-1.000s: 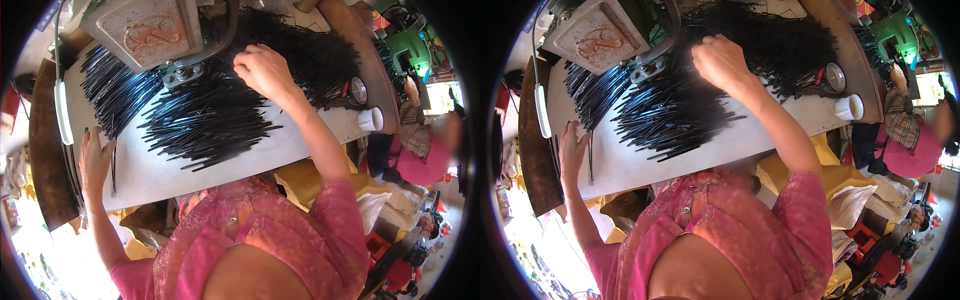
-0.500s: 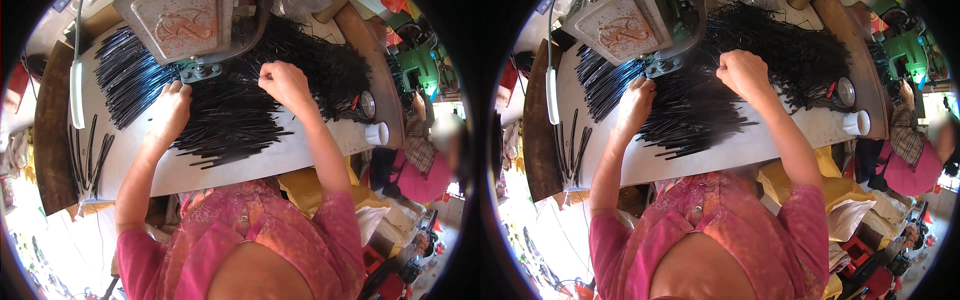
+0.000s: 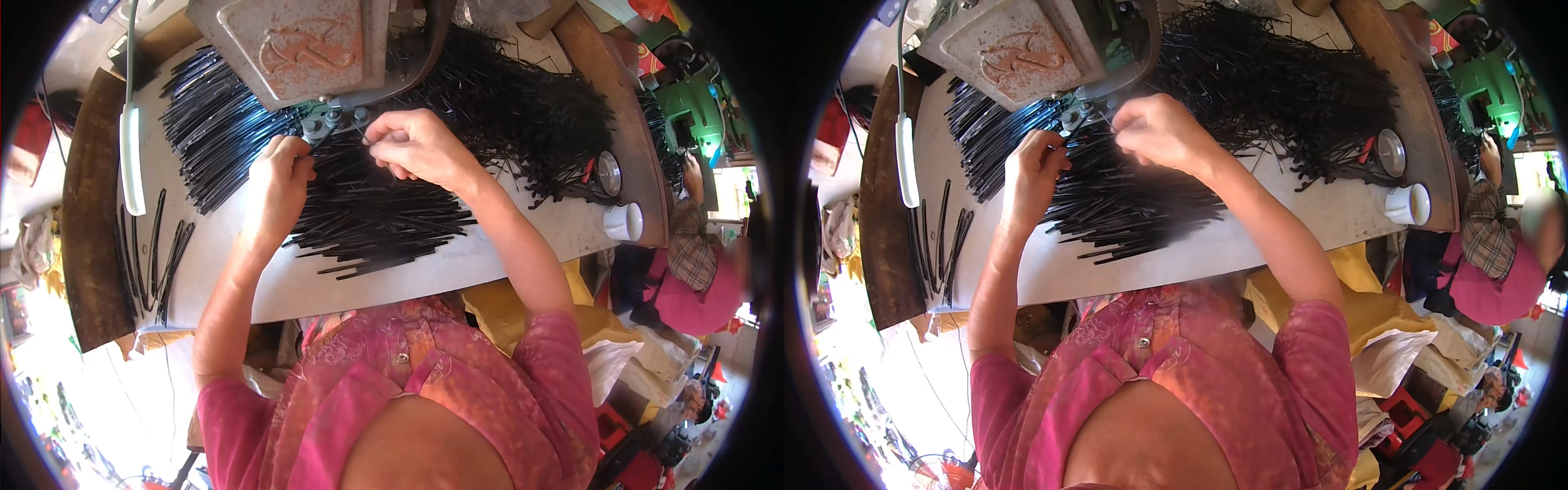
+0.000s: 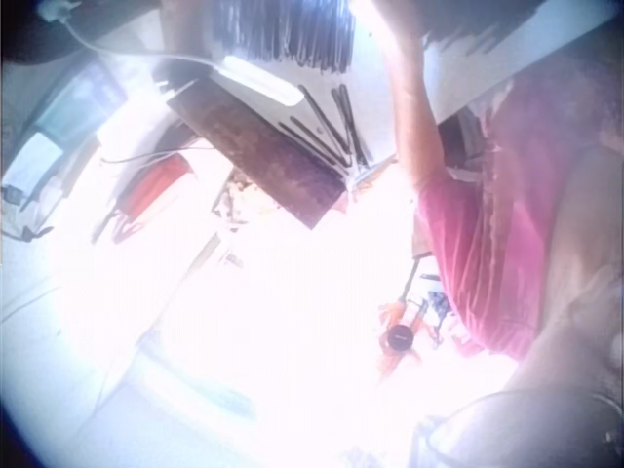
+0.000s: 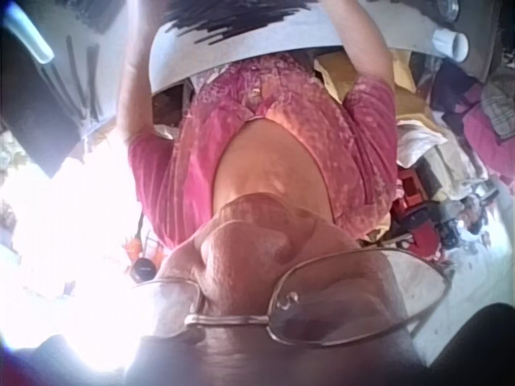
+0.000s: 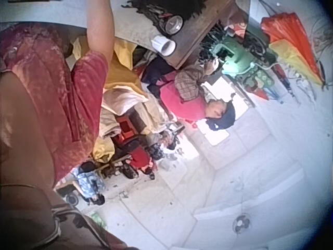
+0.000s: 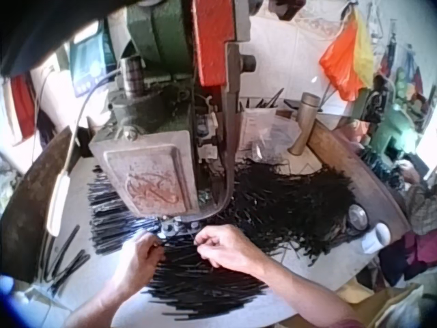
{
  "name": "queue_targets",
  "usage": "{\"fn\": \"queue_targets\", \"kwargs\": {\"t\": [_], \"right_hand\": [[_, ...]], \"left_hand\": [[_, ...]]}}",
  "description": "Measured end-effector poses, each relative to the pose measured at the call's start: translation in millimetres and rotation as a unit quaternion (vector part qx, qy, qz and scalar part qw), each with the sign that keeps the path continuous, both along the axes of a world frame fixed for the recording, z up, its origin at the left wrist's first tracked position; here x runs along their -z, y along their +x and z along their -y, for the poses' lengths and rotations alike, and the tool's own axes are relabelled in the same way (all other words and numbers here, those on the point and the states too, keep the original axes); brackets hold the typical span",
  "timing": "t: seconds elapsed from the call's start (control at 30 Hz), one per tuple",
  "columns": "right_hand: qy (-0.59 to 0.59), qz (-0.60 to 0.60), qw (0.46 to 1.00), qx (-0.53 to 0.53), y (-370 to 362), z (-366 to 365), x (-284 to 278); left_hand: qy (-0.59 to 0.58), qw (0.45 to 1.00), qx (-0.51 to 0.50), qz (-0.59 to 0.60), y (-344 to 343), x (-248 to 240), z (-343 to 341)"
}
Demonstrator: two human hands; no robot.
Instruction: The person assembles umbrella ribs by picking up rib components, aligning their joints under a benchtop press machine, and fastening them together.
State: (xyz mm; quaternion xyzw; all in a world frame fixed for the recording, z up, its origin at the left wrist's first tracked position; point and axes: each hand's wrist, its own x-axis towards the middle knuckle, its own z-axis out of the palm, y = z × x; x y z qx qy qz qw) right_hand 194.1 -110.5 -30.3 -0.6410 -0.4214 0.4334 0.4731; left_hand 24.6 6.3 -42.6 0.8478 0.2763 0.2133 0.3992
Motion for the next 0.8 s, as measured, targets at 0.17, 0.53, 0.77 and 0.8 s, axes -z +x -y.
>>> {"fn": "queue_targets", "kwargs": {"t": [0.17, 0.53, 0.77, 0.8], "right_hand": [[0.024, -0.061, 0.997, 0.037, -6.1, -13.5, 4.1], [0.061, -0.066, 0.993, 0.080, -8.8, -19.1, 5.7], [0.059, -0.091, 0.991, 0.073, -6.0, -24.1, 9.4], [0.055, -0.100, 0.991, 0.067, -6.0, -24.9, 9.4]], "left_hand": [[0.182, 0.983, -0.021, 0.033, 1.6, 1.3, -7.2], [0.118, 0.992, -0.039, 0.015, 6.1, -7.2, -4.3], [0.111, 0.993, -0.034, 0.021, 8.7, -5.0, -4.5], [0.135, 0.990, -0.029, 0.028, 7.8, -2.9, -6.3]]}}
